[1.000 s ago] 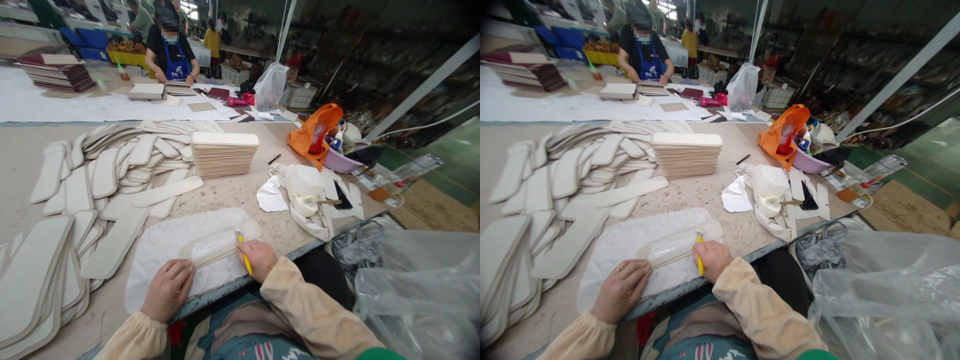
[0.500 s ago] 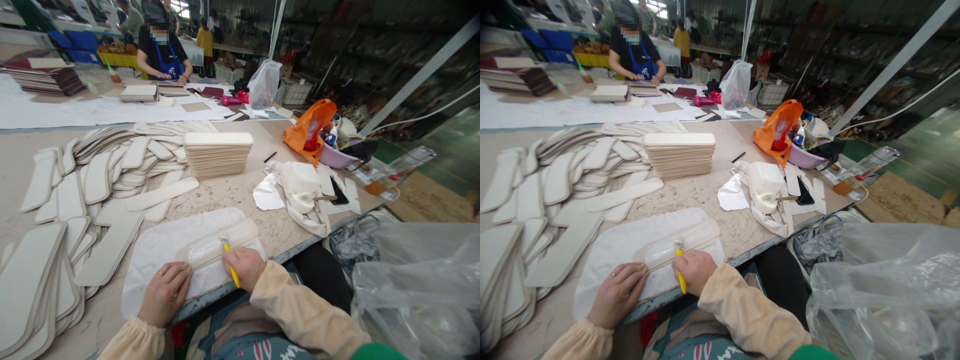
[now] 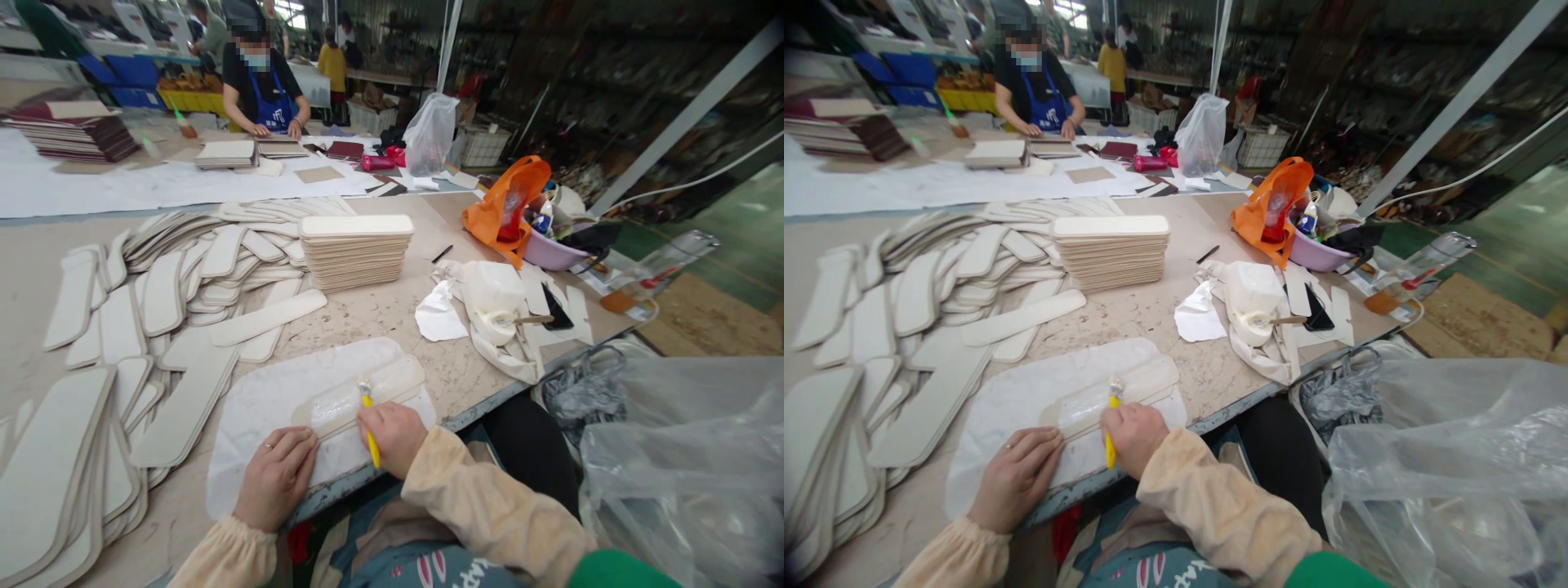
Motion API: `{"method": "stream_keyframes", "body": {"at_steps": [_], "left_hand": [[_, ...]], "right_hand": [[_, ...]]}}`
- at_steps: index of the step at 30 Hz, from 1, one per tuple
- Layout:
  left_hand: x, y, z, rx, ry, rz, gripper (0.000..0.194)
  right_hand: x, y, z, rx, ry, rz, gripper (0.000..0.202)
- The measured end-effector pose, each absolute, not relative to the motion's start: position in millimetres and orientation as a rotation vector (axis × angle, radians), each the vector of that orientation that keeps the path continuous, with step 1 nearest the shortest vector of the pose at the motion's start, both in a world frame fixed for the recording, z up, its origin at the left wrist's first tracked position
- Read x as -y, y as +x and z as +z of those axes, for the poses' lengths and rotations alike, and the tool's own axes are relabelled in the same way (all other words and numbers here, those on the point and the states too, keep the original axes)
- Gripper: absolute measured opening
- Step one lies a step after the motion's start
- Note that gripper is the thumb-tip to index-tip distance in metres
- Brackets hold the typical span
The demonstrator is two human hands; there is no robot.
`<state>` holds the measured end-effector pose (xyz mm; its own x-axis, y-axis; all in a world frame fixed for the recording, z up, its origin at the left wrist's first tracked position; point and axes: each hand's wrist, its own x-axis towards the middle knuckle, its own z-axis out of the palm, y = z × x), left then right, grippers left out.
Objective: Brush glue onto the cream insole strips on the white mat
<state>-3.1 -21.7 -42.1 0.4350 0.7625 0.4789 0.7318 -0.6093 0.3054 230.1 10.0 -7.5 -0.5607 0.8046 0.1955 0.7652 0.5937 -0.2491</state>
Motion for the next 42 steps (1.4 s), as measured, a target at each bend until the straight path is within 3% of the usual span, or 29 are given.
{"method": "stream_keyframes", "body": {"at_steps": [6, 14, 23, 31, 36, 42], "left_hand": [[20.9, -5.2, -46.6, -1.364, 2.598, 0.903, 0.017], [21.2, -3.6, -44.6, -1.377, 2.578, 0.913, 0.016], [21.6, -4.2, -44.8, -1.396, 2.591, 0.902, 0.016], [20.9, -3.2, -43.2, -1.379, 2.581, 0.907, 0.017], [22.7, -1.5, -39.2, -1.414, 2.574, 0.896, 0.017], [25.9, -1.2, -42.4, -1.434, 2.541, 0.866, 0.019]], "right_hand": [[-2.8, 218.7, -10.1, 2.494, -1.026, 0.193, 0.010], [-11.3, 315.0, -4.9, 2.251, -1.468, 0.106, 0.019], [6.4, 270.5, -9.1, 2.375, -1.224, 0.194, 0.017], [-0.3, 299.0, -7.3, 2.298, -1.541, 0.069, 0.020], [10.3, 249.2, -2.4, 2.335, -1.228, 0.488, 0.020], [-2.3, 208.3, 6.1, 1.707, -1.205, 1.201, 0.024]]}}
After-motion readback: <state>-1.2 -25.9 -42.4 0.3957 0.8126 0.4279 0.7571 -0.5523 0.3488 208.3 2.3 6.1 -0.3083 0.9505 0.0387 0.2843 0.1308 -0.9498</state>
